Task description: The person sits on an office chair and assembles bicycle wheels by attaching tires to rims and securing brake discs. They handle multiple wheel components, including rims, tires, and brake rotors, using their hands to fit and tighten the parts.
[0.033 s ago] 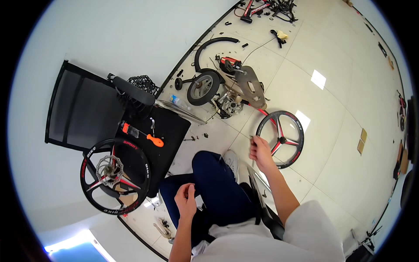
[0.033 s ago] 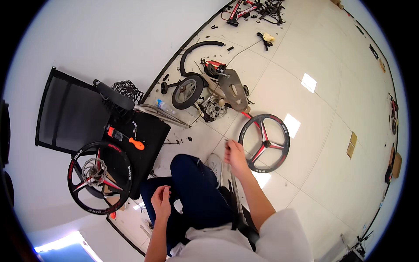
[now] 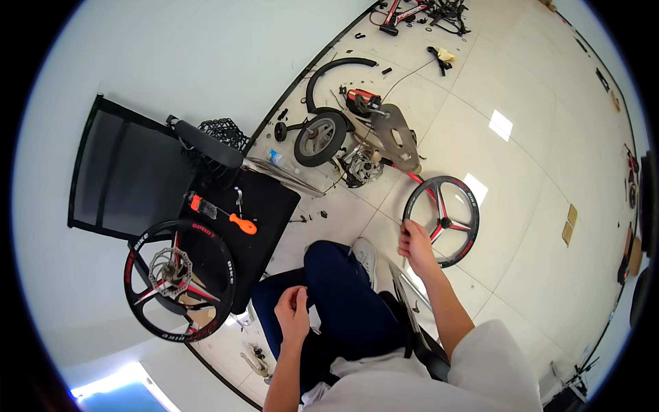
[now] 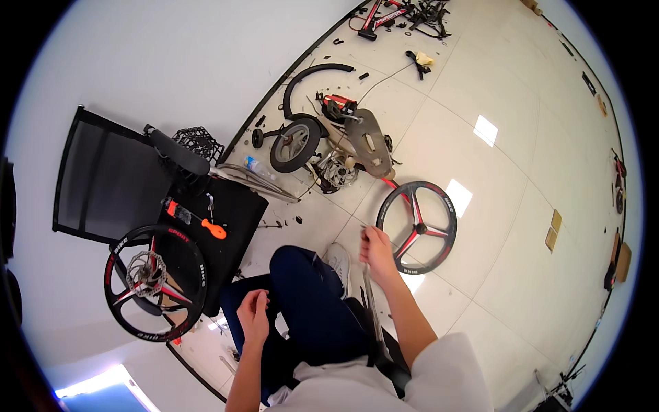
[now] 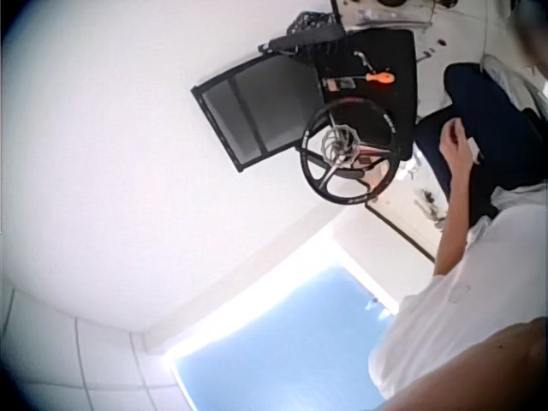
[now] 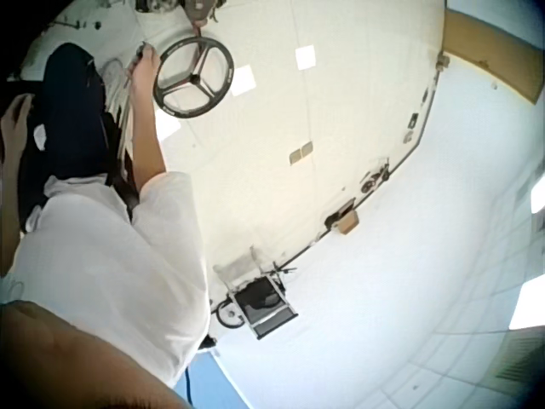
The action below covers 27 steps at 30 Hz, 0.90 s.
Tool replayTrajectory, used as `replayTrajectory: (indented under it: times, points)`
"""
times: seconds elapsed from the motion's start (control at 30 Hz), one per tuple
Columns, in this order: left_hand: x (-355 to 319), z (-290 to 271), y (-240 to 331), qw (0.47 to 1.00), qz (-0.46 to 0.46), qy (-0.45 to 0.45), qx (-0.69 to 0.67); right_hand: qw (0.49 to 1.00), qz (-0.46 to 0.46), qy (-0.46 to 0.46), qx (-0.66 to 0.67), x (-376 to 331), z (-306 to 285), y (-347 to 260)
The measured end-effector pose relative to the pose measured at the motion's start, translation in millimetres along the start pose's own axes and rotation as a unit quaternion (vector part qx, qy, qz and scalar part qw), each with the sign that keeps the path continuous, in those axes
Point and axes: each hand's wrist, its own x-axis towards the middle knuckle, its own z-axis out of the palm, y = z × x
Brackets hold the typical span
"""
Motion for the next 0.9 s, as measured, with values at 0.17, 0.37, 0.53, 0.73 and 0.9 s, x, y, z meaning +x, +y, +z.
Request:
replayTrajectory:
  times: [0.17,0.37,0.53,0.73,0.9]
  points:
    - [125,79,-2,0.995,0.06,-0.077,0.017,0.992,0.034,0.103,-0.061,34,-67,45]
    - [329,233,-56,0.979,0.066,-0.117,0.153,0.976,0.112,0.171,-0.08,63,-113,74]
    - [440,306,-98,0.898,0.154,0.052,0.408,0.952,0.154,0.241,-0.108,66,-144,89]
    - [521,319,-113,0.888,0.087,-0.14,0.429,0.941,0.146,0.271,-0.136,60,-150,74]
    - [517,282,-29,0.914,0.053,-0.114,0.387,0.954,0.137,0.24,-0.117,52,-157,75]
